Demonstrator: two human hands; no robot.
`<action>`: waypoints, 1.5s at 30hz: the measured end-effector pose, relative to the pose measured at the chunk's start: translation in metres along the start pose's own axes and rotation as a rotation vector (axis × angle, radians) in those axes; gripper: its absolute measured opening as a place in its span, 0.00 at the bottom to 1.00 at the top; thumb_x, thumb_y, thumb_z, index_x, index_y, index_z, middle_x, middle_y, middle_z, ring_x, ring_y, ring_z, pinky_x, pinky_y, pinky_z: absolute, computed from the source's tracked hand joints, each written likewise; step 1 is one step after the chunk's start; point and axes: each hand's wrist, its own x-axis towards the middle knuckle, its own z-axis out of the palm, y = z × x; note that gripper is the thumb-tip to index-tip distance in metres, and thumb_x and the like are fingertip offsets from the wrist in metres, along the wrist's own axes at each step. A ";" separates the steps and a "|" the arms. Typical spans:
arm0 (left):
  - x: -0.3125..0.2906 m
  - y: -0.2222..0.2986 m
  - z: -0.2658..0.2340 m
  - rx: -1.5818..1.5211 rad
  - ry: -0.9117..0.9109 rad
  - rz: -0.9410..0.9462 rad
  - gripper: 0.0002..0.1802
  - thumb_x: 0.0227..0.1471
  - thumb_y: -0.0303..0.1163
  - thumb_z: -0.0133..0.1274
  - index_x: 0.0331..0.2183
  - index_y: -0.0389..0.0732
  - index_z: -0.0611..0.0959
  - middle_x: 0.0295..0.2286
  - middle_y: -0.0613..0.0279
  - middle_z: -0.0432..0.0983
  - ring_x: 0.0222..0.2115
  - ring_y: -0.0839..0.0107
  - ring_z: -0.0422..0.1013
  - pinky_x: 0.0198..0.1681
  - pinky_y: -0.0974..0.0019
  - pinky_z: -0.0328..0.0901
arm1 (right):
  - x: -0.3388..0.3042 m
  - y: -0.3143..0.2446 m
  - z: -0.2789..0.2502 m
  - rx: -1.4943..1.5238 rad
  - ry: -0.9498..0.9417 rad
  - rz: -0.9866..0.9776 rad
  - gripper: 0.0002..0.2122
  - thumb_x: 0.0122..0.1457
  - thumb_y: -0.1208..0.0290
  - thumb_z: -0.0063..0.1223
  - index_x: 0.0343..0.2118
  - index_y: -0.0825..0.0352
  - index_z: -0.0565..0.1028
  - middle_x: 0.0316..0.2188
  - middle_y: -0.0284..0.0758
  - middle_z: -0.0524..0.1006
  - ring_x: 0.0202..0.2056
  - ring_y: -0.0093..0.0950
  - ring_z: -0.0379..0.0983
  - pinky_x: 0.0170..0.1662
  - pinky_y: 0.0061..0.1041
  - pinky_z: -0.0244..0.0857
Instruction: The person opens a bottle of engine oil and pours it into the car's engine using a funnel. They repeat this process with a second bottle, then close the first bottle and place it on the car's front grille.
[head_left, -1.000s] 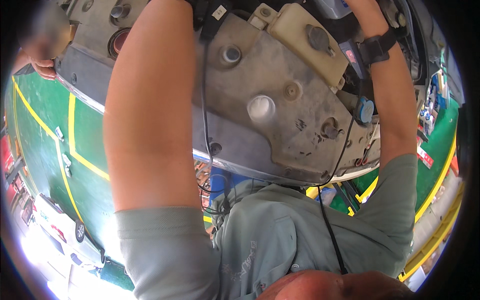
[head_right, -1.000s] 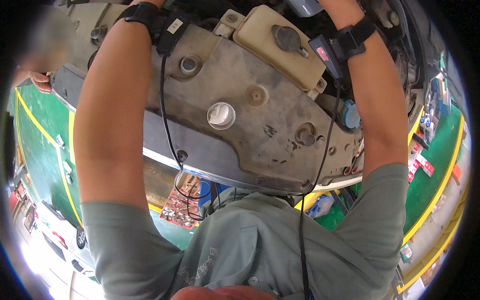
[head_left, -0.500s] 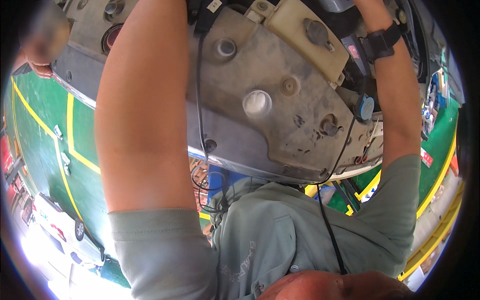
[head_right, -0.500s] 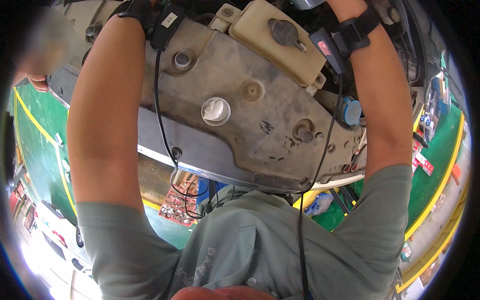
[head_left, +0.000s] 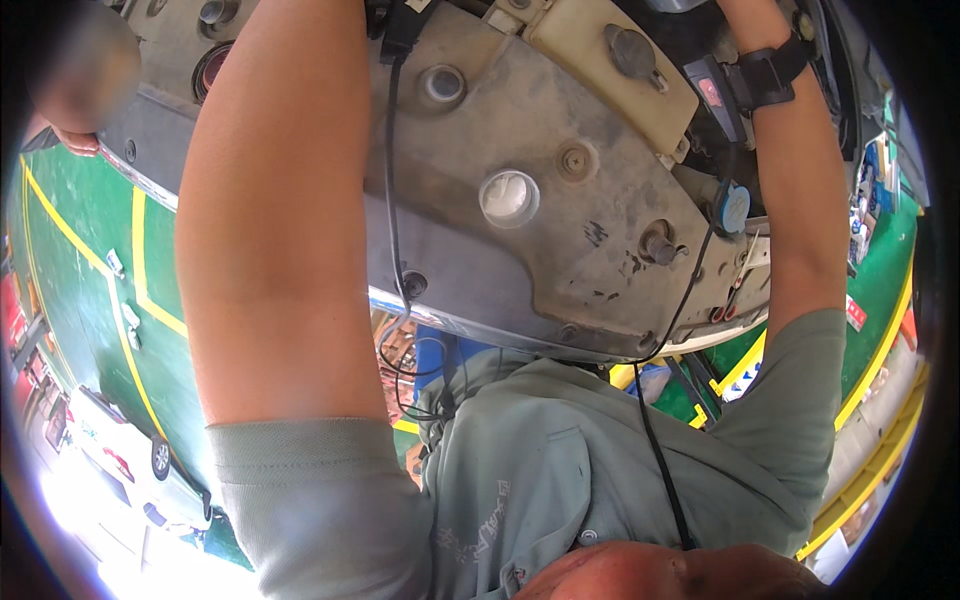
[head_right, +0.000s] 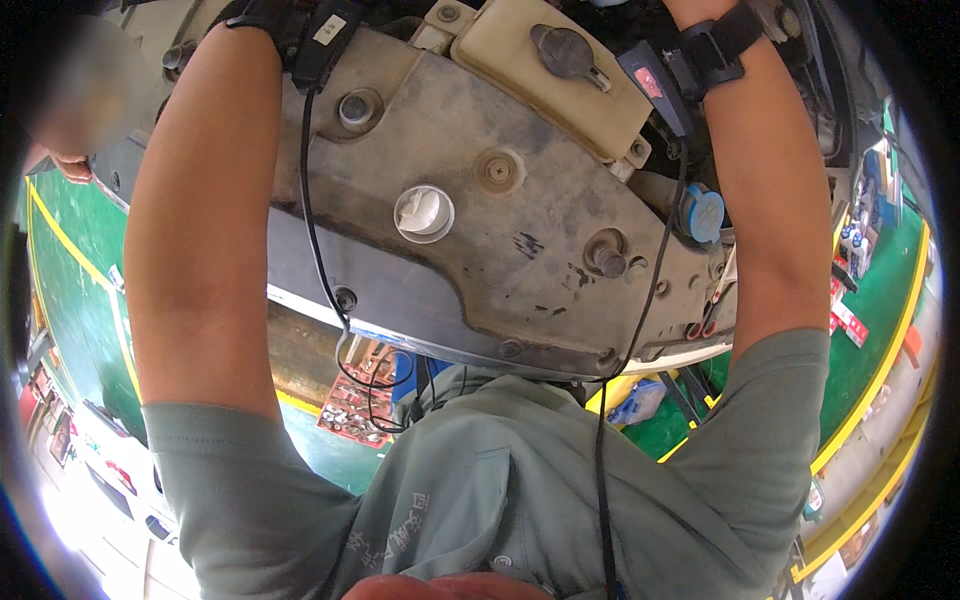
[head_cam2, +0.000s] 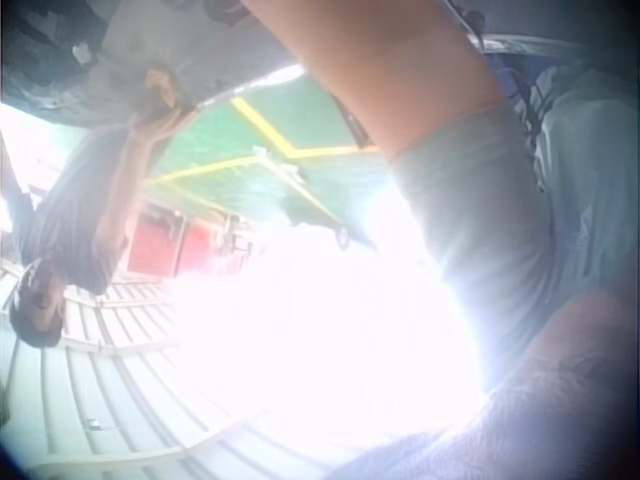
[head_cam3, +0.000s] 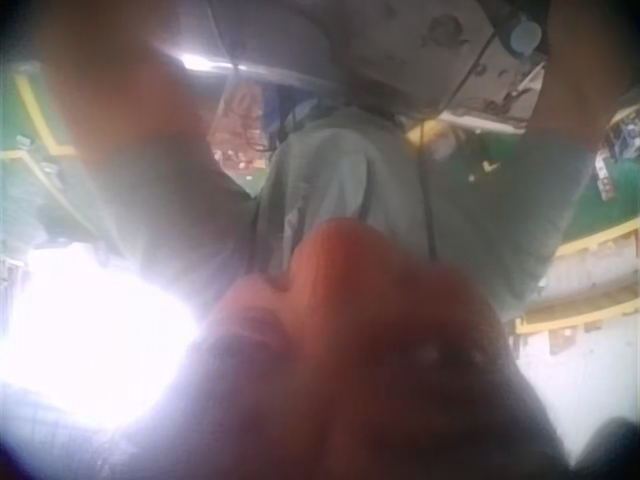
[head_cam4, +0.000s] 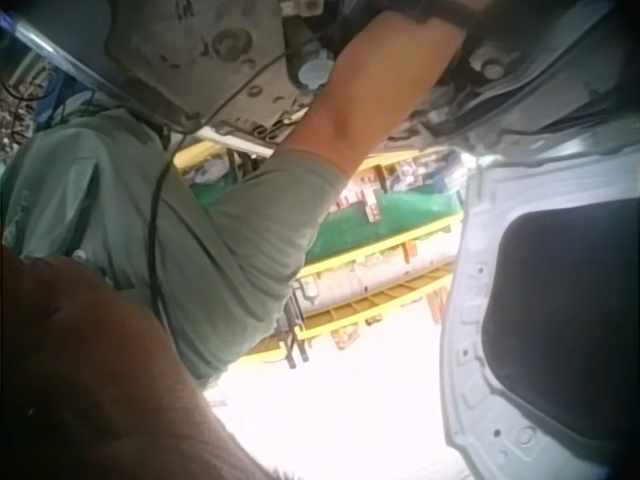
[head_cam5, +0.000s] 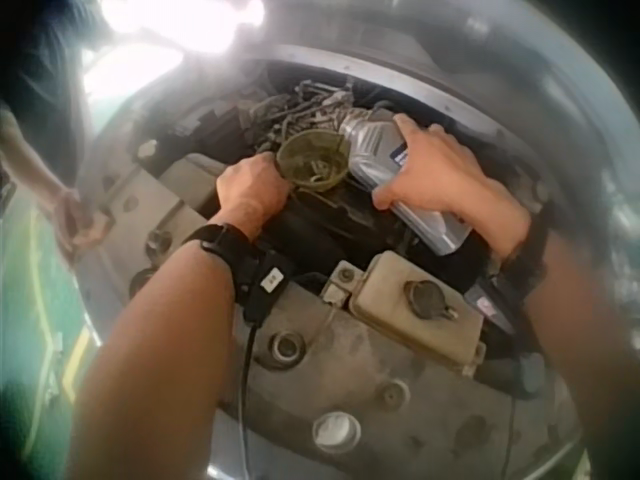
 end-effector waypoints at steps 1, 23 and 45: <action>0.001 0.000 0.000 0.008 -0.004 0.005 0.20 0.57 0.48 0.56 0.42 0.44 0.87 0.42 0.51 0.84 0.45 0.48 0.79 0.47 0.48 0.73 | 0.001 0.000 -0.001 0.000 -0.008 0.006 0.56 0.44 0.53 0.73 0.73 0.67 0.51 0.66 0.60 0.60 0.63 0.56 0.63 0.63 0.46 0.64; 0.001 0.001 0.003 -0.018 -0.004 -0.012 0.19 0.58 0.47 0.55 0.40 0.42 0.86 0.40 0.49 0.84 0.44 0.47 0.79 0.46 0.48 0.73 | -0.006 -0.003 -0.004 -0.094 0.070 0.003 0.56 0.41 0.54 0.72 0.73 0.66 0.53 0.63 0.60 0.64 0.63 0.55 0.63 0.64 0.44 0.61; 0.005 -0.002 0.010 -0.034 0.022 -0.007 0.20 0.59 0.49 0.54 0.43 0.44 0.85 0.39 0.49 0.85 0.42 0.47 0.80 0.46 0.47 0.73 | 0.002 -0.005 -0.019 -0.085 -0.053 0.029 0.55 0.41 0.53 0.72 0.72 0.66 0.55 0.62 0.58 0.66 0.62 0.52 0.63 0.64 0.44 0.59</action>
